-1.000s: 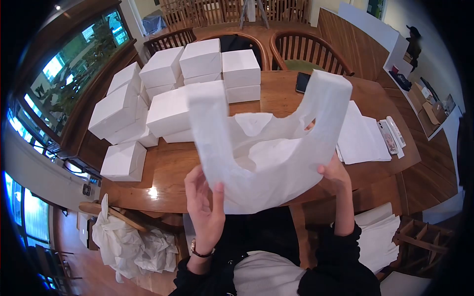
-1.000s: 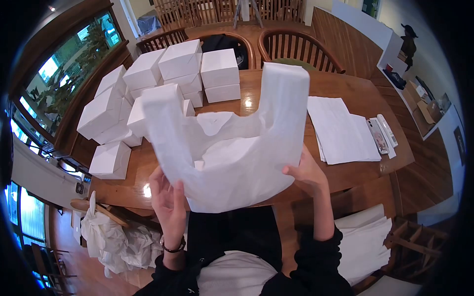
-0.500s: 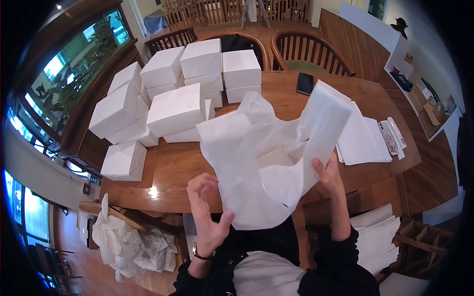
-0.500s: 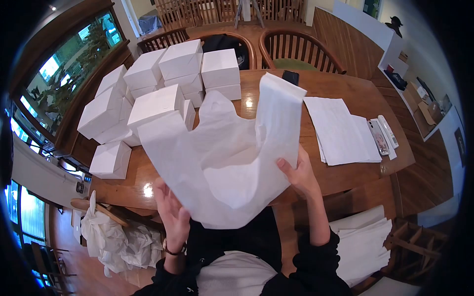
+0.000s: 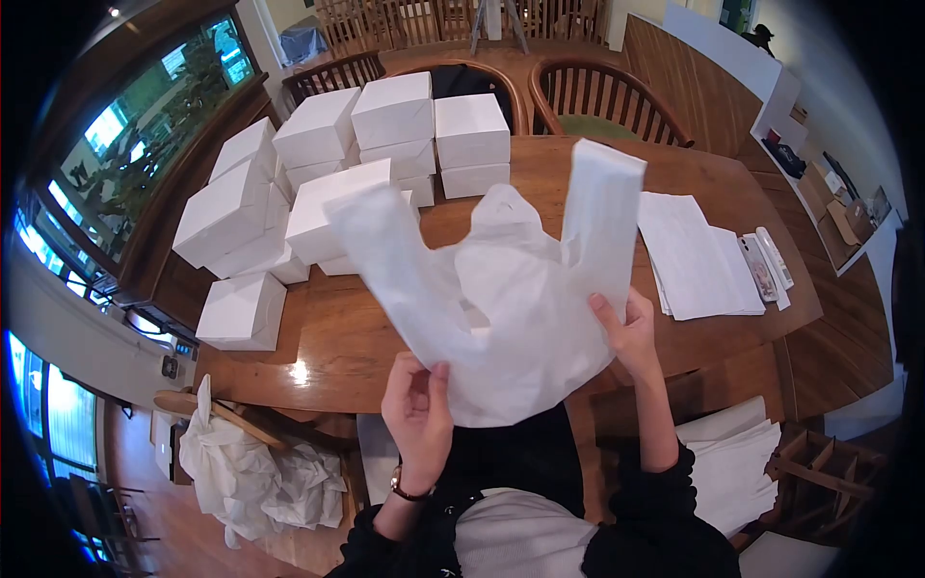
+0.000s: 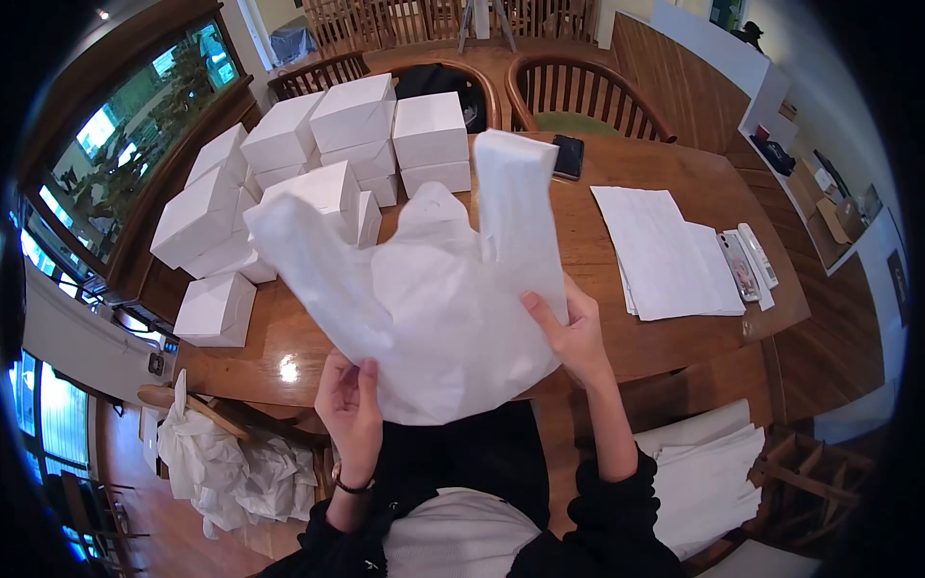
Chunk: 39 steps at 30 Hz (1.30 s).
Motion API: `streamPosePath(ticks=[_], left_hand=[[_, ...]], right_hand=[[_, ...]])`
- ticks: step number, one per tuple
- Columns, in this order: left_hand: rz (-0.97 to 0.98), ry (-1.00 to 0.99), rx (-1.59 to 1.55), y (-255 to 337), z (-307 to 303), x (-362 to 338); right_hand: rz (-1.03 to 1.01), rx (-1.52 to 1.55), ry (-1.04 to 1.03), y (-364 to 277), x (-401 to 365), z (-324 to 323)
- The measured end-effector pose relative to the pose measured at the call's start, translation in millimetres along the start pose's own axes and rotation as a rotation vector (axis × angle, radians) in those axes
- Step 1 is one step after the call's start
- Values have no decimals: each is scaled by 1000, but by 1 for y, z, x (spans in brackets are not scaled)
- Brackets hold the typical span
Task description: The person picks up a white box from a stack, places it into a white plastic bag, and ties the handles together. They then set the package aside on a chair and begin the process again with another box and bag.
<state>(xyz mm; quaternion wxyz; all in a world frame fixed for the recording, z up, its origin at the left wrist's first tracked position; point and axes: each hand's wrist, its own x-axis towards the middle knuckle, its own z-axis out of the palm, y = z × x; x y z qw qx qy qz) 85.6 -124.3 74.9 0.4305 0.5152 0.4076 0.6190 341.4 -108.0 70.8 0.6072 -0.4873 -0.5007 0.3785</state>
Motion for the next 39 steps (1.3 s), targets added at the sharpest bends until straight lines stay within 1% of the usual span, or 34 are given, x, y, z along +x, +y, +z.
streamPosePath(ticks=[1,4,7,10,13,16,19,22,25,28,31,34,37,39], left_hand=[[107,29,47,-4,2,6],[247,95,249,-23,-4,14],[286,123,318,-41,-6,23],[23,126,89,-34,-3,24],[91,21,9,-24,-9,18],[122,-4,115,-10,-7,9],[212,-116,297,-20,-21,10],[169,18,207,-35,-17,10],[235,129,301,-44,-14,16],[441,204,386,-47,-8,24],[456,86,515,-45,-16,22],[301,-83,524,-39,-21,25],[443,-13,372,-27,-2,30],[435,-57,373,-34,-3,28]], right_hand=[[11,-18,14,2,0,1],[-237,-55,173,11,0,8],[-243,-68,268,19,-2,10],[-164,-36,167,22,-5,2],[-168,-21,-120,20,-1,-20],[-116,-54,-246,18,0,-34],[-46,-16,-323,25,2,-40],[74,-39,-283,25,5,-28],[24,23,-106,21,7,2],[-88,14,45,36,7,12],[-173,-39,211,40,4,18],[-252,-75,225,37,2,20],[-248,-81,250,41,1,18],[-236,-61,250,39,-1,21]])
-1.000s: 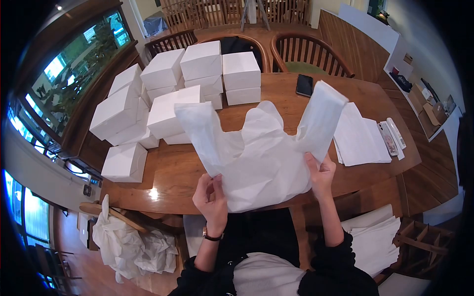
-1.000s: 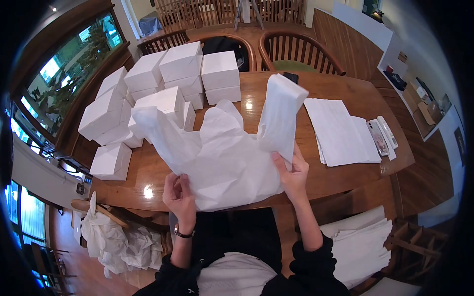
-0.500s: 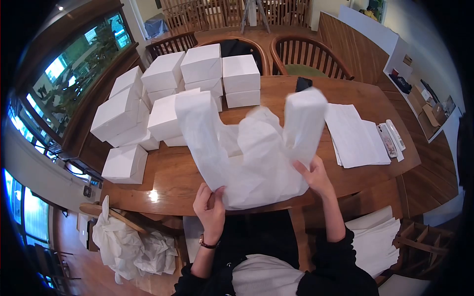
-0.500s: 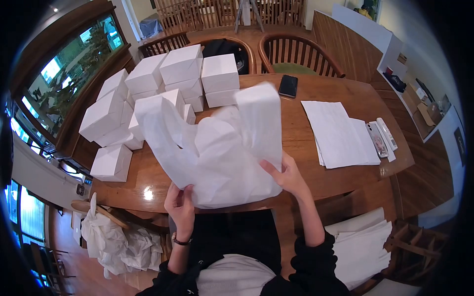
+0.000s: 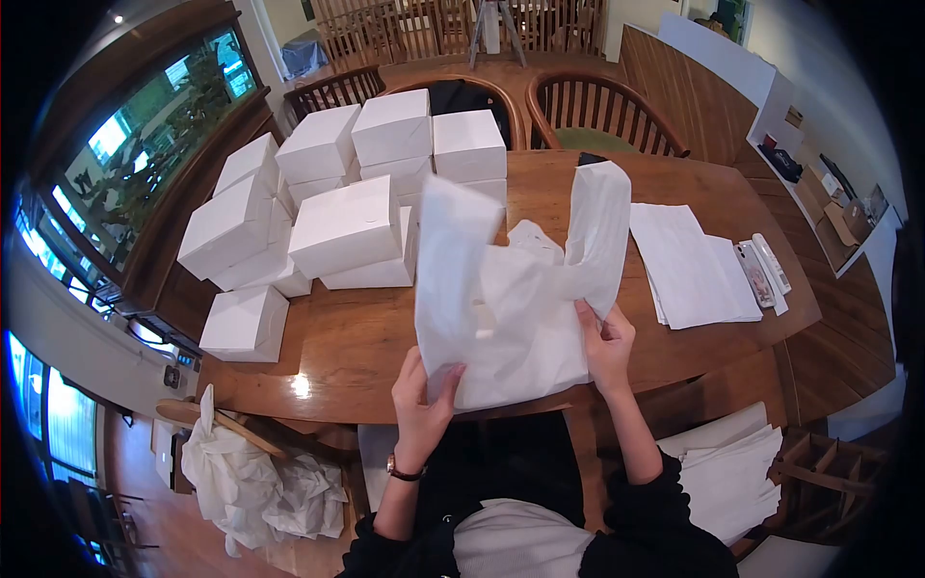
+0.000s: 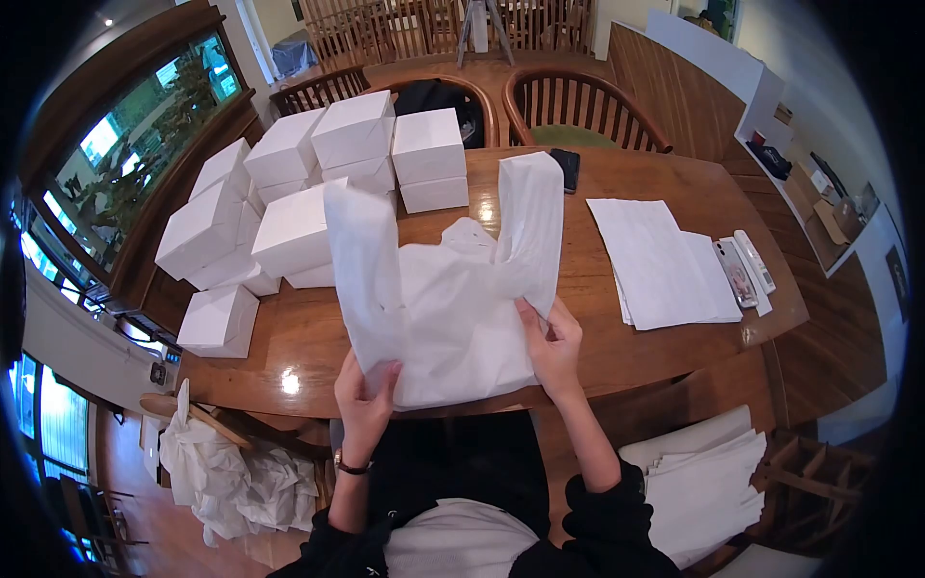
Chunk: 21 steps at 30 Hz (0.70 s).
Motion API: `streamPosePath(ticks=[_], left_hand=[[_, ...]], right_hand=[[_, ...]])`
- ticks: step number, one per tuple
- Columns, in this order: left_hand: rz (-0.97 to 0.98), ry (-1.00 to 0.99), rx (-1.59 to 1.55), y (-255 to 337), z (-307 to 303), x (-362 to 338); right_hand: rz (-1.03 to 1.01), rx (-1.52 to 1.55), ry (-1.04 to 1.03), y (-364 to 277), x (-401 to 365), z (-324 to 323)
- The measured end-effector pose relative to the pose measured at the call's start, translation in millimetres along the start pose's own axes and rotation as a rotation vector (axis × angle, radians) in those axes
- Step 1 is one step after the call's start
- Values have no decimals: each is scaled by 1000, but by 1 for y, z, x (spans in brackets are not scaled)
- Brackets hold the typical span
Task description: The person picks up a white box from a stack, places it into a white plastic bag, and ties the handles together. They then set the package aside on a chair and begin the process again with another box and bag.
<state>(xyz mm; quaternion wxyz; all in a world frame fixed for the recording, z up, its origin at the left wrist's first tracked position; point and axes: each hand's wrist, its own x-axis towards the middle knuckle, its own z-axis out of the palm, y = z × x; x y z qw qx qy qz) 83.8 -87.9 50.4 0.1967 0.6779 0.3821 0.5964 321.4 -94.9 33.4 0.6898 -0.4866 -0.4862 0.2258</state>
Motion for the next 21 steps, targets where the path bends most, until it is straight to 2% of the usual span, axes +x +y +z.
streamPosePath(ticks=[1,4,10,13,16,19,21], left_hand=[[0,-21,-5,-3,1,-2],[84,86,114,-6,5,-7],[36,128,219,-7,6,-7],[-109,65,20,-8,3,-7],[-102,7,-125,-15,2,-1],[-324,-51,-307,-19,0,-2],[-451,-250,-328,-30,-11,4]], right_hand=[[7,8,1,-1,-1,2],[-45,-11,49,7,-2,5],[-191,-204,113,13,-8,2],[-175,-207,97,12,-9,0],[-211,-127,24,12,-7,-6],[-29,57,-95,20,-9,-17],[3,144,-134,10,-6,-18]])
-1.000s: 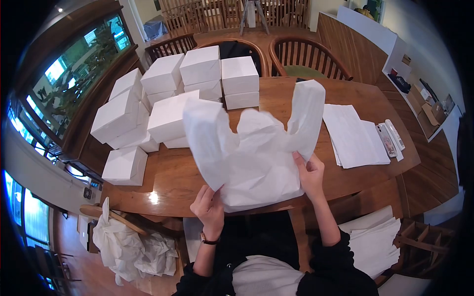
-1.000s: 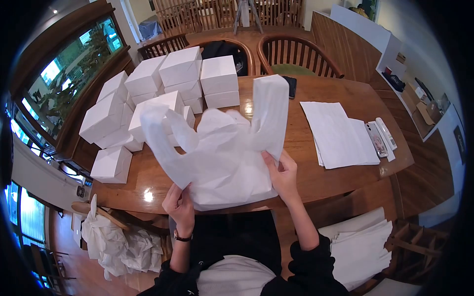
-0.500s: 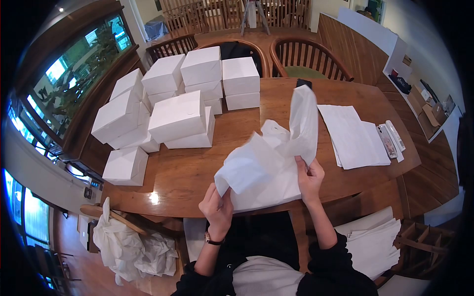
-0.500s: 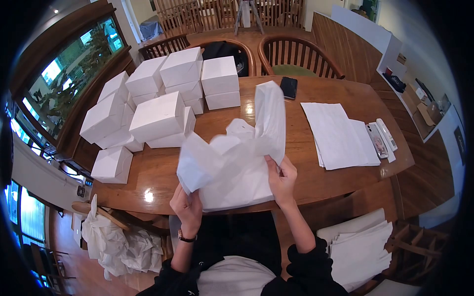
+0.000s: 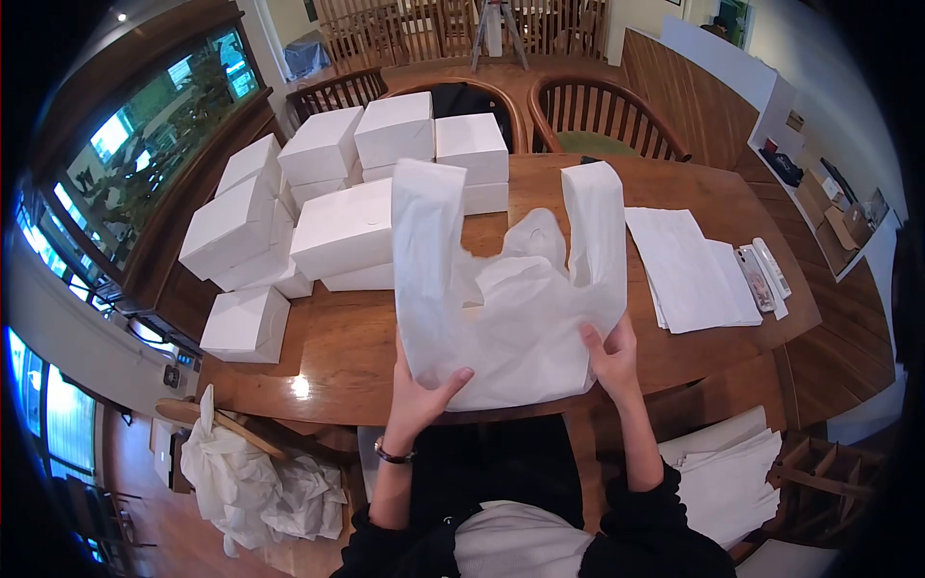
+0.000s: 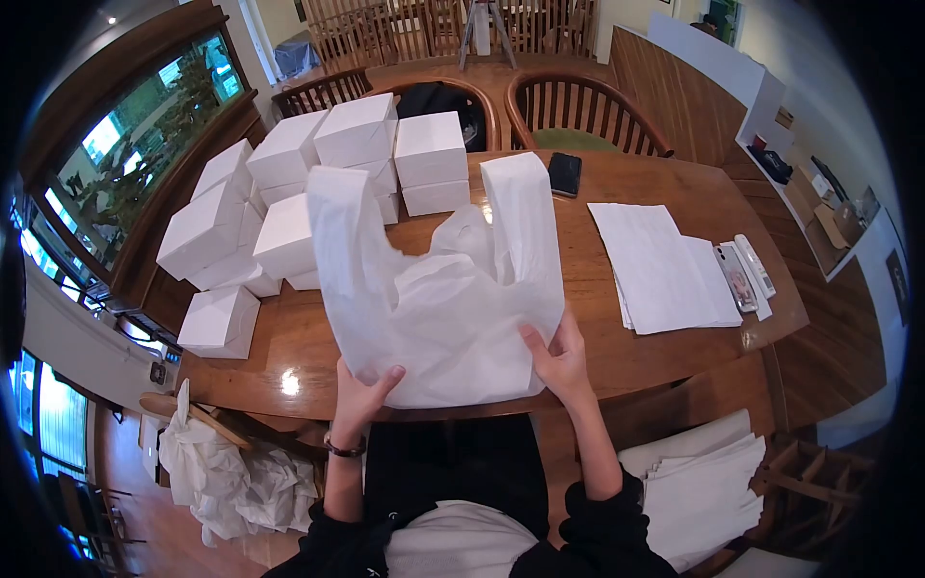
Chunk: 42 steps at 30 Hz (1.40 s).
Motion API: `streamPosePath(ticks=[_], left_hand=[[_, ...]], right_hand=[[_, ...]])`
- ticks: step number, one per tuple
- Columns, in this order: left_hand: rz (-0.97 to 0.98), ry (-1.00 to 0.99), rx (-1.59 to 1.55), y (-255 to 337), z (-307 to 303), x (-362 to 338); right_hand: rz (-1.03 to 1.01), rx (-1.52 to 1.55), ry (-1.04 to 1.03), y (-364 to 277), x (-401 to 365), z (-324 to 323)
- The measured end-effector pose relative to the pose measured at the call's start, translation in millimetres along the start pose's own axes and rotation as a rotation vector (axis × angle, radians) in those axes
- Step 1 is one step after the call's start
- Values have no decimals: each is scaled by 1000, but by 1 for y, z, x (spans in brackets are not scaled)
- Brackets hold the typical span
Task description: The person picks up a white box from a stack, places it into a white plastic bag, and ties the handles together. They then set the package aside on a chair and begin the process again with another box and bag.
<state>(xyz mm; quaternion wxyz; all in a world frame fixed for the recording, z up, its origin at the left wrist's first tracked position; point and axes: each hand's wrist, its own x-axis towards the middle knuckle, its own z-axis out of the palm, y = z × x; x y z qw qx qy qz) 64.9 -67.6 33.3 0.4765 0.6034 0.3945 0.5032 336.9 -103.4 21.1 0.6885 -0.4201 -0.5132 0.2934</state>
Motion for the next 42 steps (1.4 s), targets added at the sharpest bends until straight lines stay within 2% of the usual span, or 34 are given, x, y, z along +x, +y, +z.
streamPosePath(ticks=[1,4,7,10,16,19,22,25,28,31,34,37,40,42], left_hand=[[-79,-88,2,-1,-8,4],[-83,-262,-86,6,-16,17],[-110,-318,-112,9,-17,25],[-155,-262,-58,12,-12,29],[37,-101,-22,11,4,34],[170,-7,73,9,9,31],[223,130,138,5,15,28],[201,214,182,6,19,24],[217,193,229,1,16,24],[158,250,42,0,19,22],[281,327,-164,16,29,19],[37,91,-163,9,8,12],[-143,-34,-96,7,0,10],[-5,13,38,7,6,8]], right_hand=[[16,44,-19,-5,1,0],[110,-26,-180,-14,-1,-15],[314,-19,-289,-22,-2,-21],[341,-155,-362,-27,-1,-21],[138,-151,-291,-28,4,-1],[176,-176,-186,-30,0,9],[228,-37,-65,-11,-7,12],[329,-27,93,3,-16,17],[242,-10,115,18,-18,18],[101,114,189,9,-9,30],[364,161,32,-6,-4,15],[288,124,-57,-12,4,11],[322,-144,-176,-20,11,4],[363,-147,-227,-26,15,4]])
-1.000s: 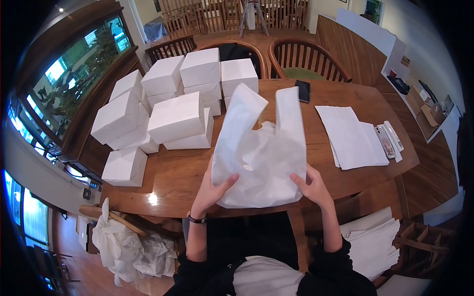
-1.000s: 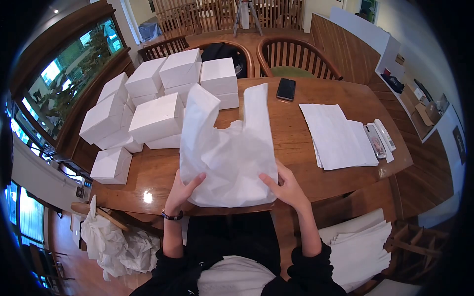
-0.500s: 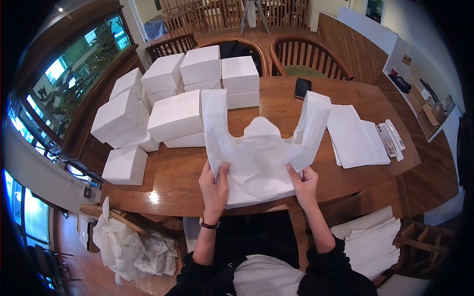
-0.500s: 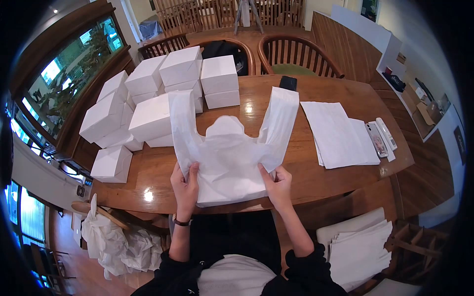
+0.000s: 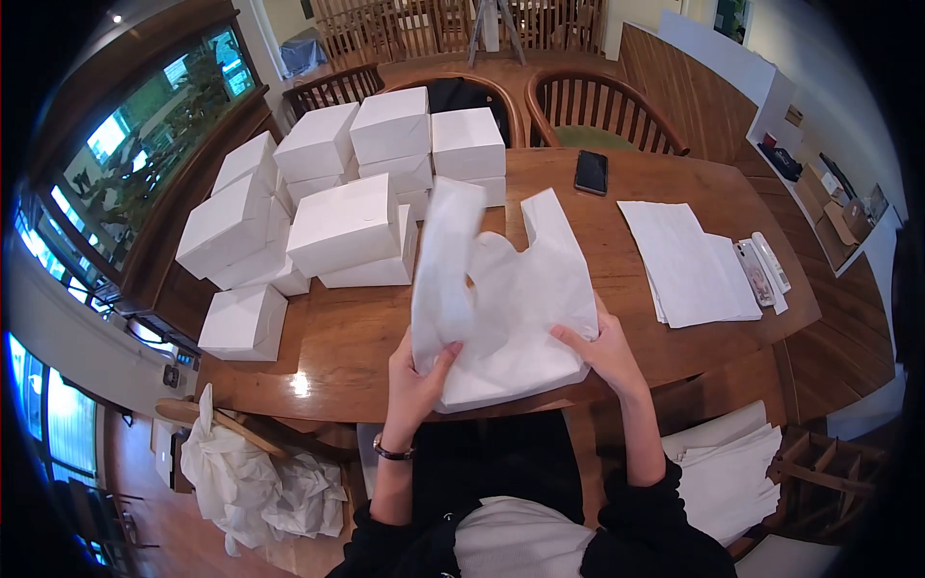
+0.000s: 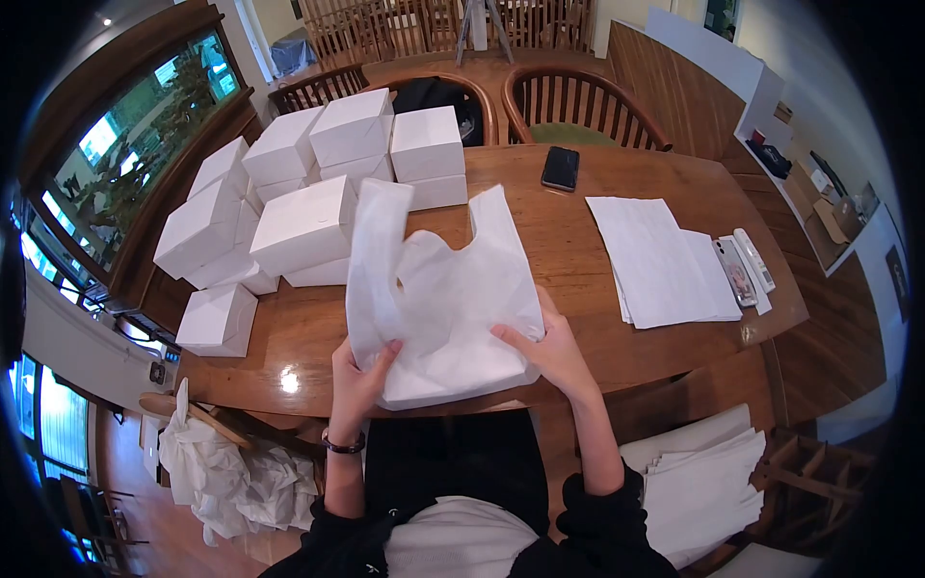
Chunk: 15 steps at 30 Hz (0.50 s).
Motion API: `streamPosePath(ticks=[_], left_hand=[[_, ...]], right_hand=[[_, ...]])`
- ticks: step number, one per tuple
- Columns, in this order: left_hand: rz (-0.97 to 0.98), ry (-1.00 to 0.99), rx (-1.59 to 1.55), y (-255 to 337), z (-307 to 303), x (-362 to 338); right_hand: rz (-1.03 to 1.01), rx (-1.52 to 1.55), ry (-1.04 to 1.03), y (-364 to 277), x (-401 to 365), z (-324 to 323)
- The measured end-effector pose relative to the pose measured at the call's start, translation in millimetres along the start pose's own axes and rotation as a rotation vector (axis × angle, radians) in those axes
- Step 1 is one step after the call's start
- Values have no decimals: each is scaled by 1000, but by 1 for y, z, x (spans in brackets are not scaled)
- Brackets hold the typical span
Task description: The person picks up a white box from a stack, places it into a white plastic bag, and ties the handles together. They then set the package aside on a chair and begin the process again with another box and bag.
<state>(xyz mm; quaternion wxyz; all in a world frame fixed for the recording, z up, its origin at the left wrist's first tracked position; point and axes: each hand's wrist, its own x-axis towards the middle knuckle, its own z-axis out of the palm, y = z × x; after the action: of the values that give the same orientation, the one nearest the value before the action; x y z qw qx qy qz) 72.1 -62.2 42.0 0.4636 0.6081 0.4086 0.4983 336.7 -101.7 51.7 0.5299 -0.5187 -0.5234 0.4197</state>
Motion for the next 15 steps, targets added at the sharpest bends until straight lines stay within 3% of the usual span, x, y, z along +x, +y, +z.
streamPosePath(ticks=[4,7,9,13,15], left_hand=[[230,70,136,1,7,-3],[262,146,234,-12,5,-3],[278,162,218,-20,5,-3],[231,203,285,-21,2,-5],[128,179,89,-19,2,-1]], right_hand=[[13,76,55,-8,-5,10],[-66,79,164,10,-12,19],[-114,-10,224,41,-15,15],[-408,-8,362,70,-17,22],[-397,42,195,79,-16,9]])
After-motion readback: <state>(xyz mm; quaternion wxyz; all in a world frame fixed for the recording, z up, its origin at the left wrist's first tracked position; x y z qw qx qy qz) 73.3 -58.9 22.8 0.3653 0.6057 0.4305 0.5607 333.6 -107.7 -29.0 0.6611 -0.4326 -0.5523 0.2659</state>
